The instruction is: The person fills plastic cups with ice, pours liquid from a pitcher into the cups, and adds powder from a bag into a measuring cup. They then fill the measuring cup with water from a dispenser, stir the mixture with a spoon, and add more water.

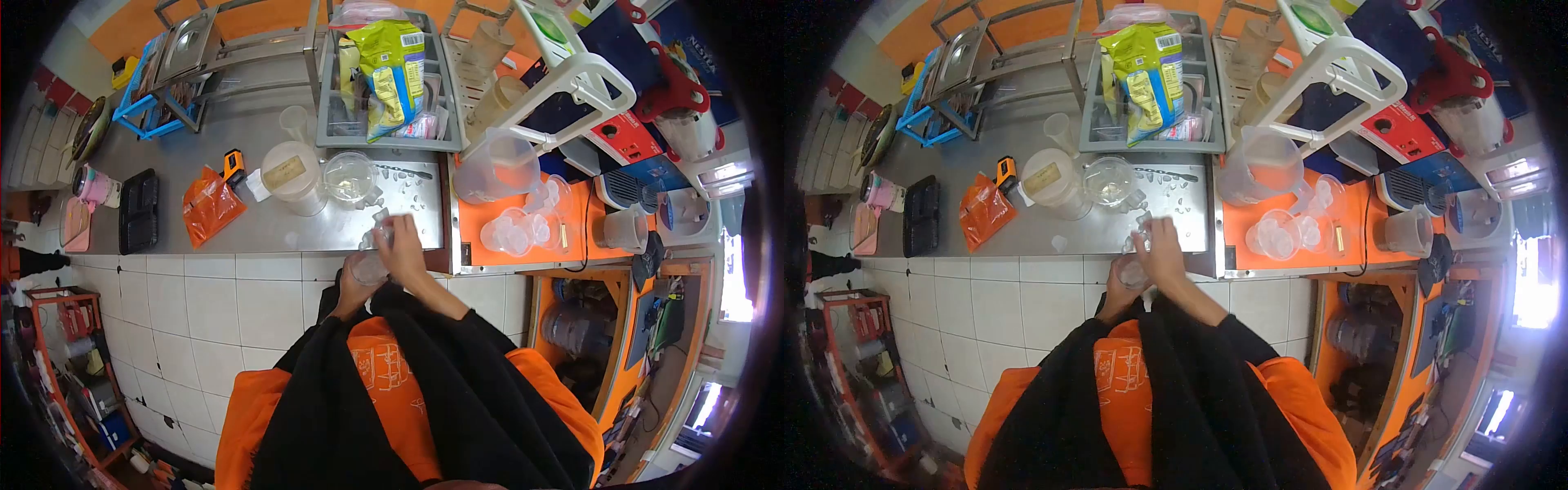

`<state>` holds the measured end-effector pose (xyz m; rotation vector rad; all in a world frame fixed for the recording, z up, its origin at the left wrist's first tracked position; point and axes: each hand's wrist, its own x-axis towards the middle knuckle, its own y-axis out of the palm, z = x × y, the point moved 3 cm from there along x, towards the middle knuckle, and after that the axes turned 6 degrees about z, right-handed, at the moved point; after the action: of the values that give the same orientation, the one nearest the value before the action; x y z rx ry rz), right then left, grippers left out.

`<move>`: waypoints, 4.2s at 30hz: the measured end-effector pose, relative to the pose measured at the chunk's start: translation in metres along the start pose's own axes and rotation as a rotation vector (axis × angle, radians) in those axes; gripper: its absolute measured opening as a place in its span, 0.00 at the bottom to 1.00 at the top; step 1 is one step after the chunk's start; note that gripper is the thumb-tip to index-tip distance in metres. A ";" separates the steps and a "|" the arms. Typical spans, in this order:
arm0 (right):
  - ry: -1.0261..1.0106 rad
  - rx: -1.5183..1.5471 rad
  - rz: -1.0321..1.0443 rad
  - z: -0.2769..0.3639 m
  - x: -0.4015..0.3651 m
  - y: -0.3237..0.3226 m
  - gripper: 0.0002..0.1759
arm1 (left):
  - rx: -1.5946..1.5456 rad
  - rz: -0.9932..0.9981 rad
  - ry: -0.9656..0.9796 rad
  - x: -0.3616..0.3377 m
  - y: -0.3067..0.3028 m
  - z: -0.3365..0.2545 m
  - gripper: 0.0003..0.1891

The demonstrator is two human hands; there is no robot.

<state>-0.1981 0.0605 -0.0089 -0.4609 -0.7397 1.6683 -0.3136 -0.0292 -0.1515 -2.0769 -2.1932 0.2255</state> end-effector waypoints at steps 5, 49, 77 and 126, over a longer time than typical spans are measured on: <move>-0.061 -0.252 -0.002 0.020 0.061 -0.011 0.26 | -0.007 -0.021 0.012 0.004 -0.002 -0.011 0.41; -0.284 -0.042 0.288 0.050 -0.024 0.078 0.18 | -0.198 0.049 -0.070 0.007 -0.069 0.016 0.35; -0.210 -0.103 -0.062 0.032 0.006 0.039 0.16 | -0.001 0.099 0.001 0.013 -0.085 0.003 0.40; 0.048 -0.131 -0.714 -0.025 -0.100 -0.159 0.07 | -0.548 0.419 -0.606 0.019 -0.130 0.105 0.28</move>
<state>-0.0445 -0.0139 0.0735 -0.2764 -0.8548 0.9432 -0.4617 -0.0202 -0.2307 -3.1219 -2.2614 0.3615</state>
